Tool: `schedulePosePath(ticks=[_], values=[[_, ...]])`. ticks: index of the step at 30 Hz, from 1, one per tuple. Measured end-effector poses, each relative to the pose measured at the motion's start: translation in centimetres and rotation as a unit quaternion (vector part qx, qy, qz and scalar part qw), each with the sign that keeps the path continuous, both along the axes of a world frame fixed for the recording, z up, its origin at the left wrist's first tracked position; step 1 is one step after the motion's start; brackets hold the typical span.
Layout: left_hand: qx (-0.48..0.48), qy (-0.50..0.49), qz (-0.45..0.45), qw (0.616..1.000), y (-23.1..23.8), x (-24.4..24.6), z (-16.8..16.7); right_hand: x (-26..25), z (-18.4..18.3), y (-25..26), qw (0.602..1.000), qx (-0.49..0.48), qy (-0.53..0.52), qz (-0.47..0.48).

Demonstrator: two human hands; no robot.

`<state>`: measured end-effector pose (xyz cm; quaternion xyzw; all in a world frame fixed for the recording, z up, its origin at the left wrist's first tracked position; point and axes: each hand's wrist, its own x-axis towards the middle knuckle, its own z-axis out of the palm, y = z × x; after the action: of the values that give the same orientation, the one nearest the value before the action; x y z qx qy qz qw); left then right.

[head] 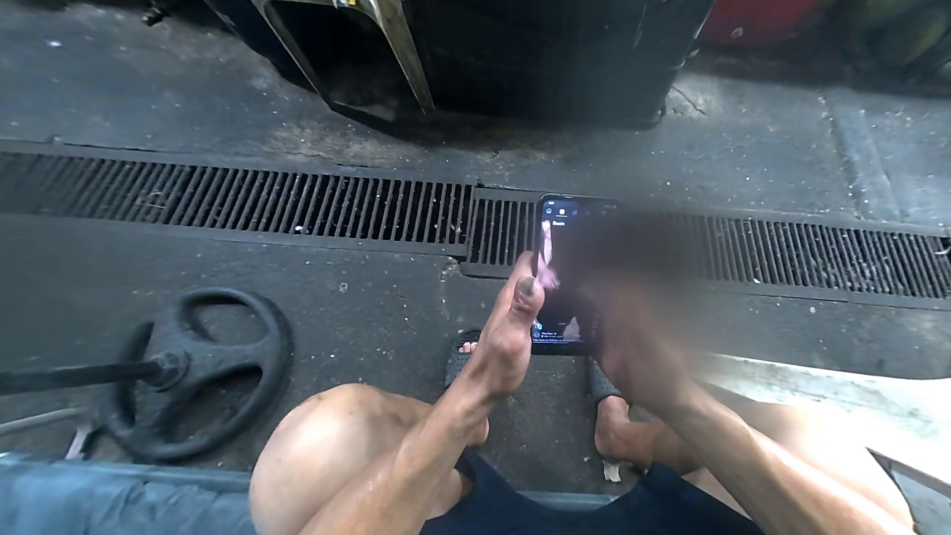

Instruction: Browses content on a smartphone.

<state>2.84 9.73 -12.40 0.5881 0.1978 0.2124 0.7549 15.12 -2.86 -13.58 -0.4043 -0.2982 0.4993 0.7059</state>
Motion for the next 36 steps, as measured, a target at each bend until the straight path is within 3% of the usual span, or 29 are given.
schedulePosePath(ticks=[36], values=[[-0.014, 0.009, -0.007, 1.000, 0.06, -0.01, 0.07, 0.09, -0.09, 0.02, 1.000, -0.001, 0.003, 0.006]])
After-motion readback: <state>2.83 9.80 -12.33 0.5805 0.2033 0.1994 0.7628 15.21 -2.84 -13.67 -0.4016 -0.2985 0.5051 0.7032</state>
